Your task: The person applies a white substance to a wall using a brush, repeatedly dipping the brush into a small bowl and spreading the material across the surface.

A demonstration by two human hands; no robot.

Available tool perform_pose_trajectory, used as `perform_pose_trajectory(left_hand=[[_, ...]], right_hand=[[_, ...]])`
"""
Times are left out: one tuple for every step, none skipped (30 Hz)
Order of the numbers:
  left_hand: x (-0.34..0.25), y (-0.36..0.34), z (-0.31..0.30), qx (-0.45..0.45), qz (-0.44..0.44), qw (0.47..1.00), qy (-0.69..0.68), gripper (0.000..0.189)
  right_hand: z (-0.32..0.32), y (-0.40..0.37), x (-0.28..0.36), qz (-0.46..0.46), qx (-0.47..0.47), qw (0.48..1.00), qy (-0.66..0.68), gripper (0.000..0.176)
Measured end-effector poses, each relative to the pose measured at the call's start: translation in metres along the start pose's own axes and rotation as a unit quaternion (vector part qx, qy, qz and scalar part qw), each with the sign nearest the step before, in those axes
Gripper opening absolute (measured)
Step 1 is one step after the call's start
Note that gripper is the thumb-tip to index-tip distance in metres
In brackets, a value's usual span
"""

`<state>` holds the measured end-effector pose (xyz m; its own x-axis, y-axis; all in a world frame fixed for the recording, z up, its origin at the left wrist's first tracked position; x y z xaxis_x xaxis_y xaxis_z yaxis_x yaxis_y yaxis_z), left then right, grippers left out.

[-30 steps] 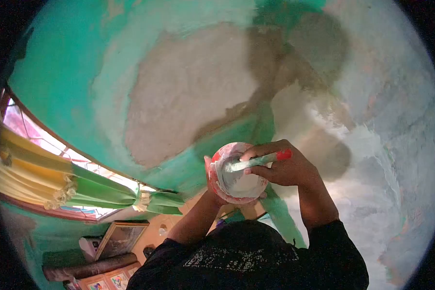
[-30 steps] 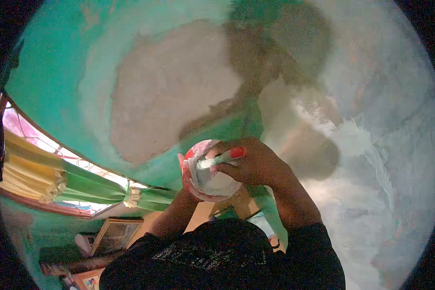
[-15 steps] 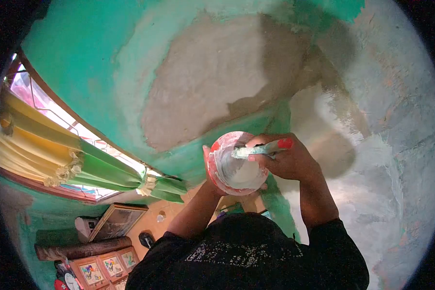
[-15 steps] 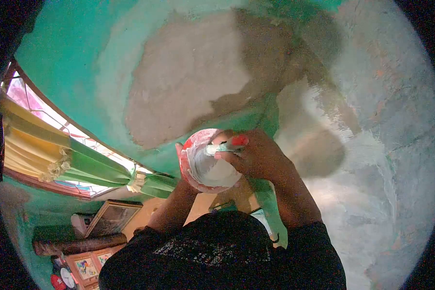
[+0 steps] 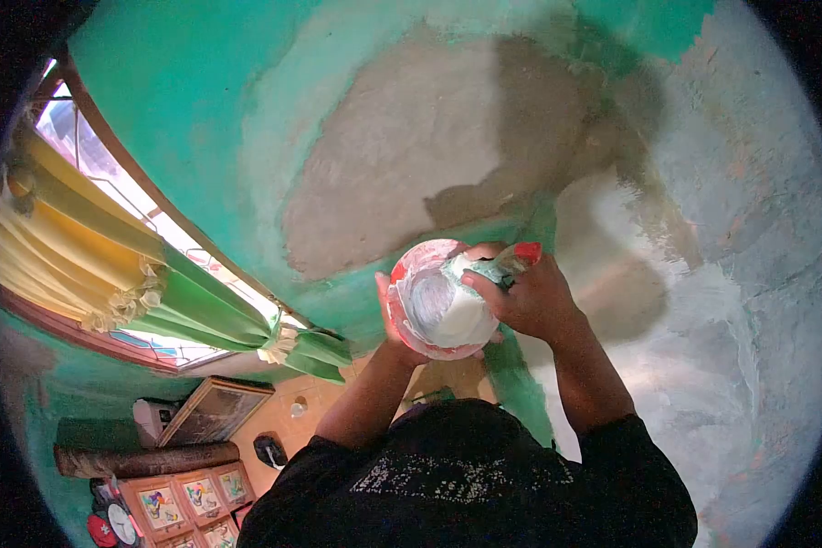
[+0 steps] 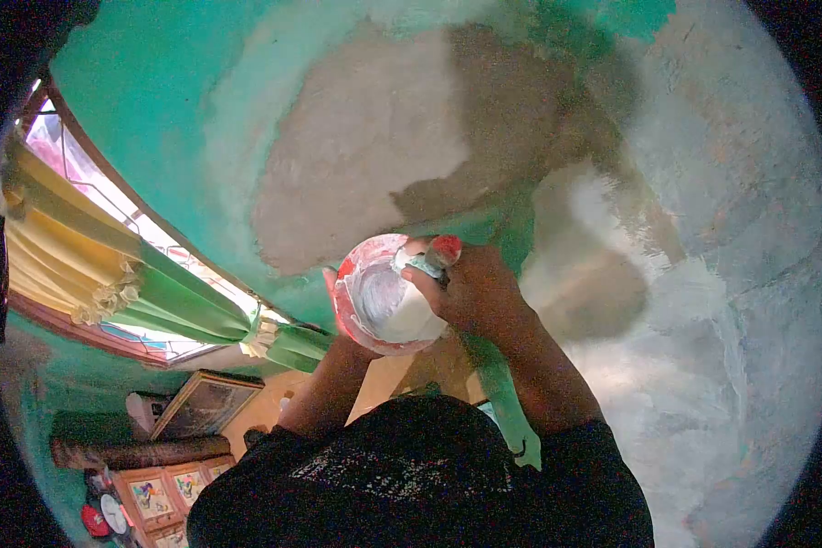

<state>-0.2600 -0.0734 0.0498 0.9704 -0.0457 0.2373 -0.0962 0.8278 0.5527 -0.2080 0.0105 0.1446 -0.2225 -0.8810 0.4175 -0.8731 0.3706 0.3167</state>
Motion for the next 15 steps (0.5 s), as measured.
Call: perform_pose_trajectory(left_hand=[[-0.004,-0.002,-0.005,-0.042,0.023,0.998,-0.032,0.116],[-0.008,-0.005,-0.010,-0.082,0.049,0.993,-0.063,0.118],[-0.014,-0.011,-0.018,-0.142,0.072,0.983,-0.089,0.117],[-0.022,-0.019,-0.032,-0.183,0.104,0.975,-0.066,0.116],[-0.030,-0.028,-0.045,-0.224,0.134,0.964,-0.040,0.114],[-0.048,-0.042,-0.073,-0.246,0.175,0.953,0.035,0.113],[-0.053,-0.043,-0.075,-0.235,0.182,0.952,0.069,0.112],[-0.058,-0.045,-0.076,-0.225,0.190,0.950,0.103,0.110],[-0.051,-0.036,-0.060,-0.184,0.164,0.964,0.097,0.109],[-0.042,-0.027,-0.040,-0.143,0.137,0.976,0.090,0.109],[-0.032,-0.020,-0.021,-0.104,0.109,0.985,0.082,0.108],[-0.022,-0.015,-0.005,-0.065,0.080,0.992,0.072,0.107],[-0.020,-0.015,-0.003,-0.059,0.075,0.994,0.056,0.108],[-0.019,-0.015,-0.001,-0.053,0.070,0.995,0.040,0.108],[-0.023,-0.020,-0.007,-0.081,0.087,0.993,0.016,0.109]], right_hand=[[-0.003,0.000,0.001,0.008,-0.014,1.000,0.006,0.025],[-0.005,0.000,0.002,0.017,-0.029,0.999,0.011,0.023],[-0.005,0.001,0.002,0.024,-0.029,0.999,0.008,0.022],[-0.003,0.002,0.002,0.031,-0.029,0.999,0.004,0.022],[-0.002,0.002,0.002,0.038,-0.029,0.999,0.000,0.021],[0.000,0.001,0.000,0.042,-0.029,0.999,-0.009,0.020],[0.004,0.000,-0.001,0.047,-0.029,0.998,-0.018,0.020],[0.006,0.000,-0.001,0.051,-0.028,0.998,-0.026,0.019],[0.002,0.001,0.002,0.040,-0.037,0.998,-0.008,0.019],[-0.003,0.002,0.006,0.031,-0.046,0.998,0.010,0.019],[-0.007,0.001,0.009,0.023,-0.054,0.998,0.029,0.019],[-0.005,0.000,0.009,0.026,-0.051,0.998,0.023,0.020],[-0.004,0.000,0.010,0.029,-0.049,0.998,0.018,0.020],[-0.002,-0.001,0.009,0.035,-0.048,0.998,0.011,0.020],[0.006,-0.003,0.004,0.036,-0.036,0.999,-0.004,0.021]])
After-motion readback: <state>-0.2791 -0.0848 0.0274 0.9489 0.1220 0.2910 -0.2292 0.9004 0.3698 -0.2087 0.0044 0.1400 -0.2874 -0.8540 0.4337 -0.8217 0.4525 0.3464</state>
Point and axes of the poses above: each hand's wrist, its own y-axis towards the middle knuckle, its own z-axis out of the palm, x = y × z, the point moved 8 cm from there along y, towards the middle knuckle, and after that the axes turned 8 degrees about -y, right-handed, at the moved point
